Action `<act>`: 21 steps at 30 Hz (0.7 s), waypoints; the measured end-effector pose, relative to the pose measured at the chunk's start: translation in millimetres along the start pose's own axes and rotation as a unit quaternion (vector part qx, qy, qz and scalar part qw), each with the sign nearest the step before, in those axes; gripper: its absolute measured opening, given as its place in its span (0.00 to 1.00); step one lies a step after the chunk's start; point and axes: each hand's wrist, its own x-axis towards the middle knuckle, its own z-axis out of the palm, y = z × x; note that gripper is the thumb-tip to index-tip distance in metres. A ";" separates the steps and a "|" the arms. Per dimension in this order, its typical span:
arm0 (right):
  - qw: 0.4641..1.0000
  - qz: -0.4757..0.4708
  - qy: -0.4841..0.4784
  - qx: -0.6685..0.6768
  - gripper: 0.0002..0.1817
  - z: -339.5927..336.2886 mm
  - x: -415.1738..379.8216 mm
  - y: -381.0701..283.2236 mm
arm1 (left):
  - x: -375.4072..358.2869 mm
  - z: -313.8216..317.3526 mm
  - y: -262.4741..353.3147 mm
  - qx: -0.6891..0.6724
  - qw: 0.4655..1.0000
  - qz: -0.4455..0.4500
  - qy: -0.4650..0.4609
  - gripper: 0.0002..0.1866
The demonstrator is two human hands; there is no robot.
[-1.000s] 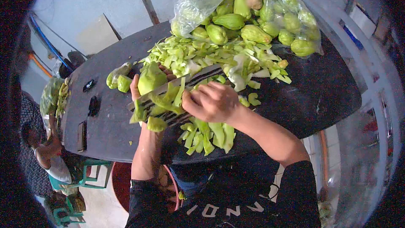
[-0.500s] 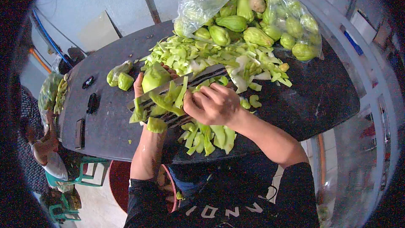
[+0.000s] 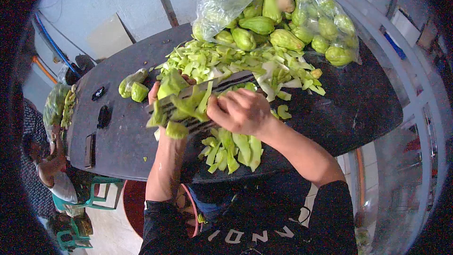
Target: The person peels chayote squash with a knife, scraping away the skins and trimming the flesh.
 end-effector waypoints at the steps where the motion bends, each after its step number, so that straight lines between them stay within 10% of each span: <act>1: 1.000 0.000 0.000 -0.001 0.09 -1.4 -1.6 2.3 | -1.7 6.7 -0.5 0.011 0.999 0.020 0.046 0.27; 21: 0.993 0.089 -0.039 0.065 0.11 -5.5 -8.2 11.0 | -9.1 21.4 1.8 0.072 0.997 0.028 -0.004 0.32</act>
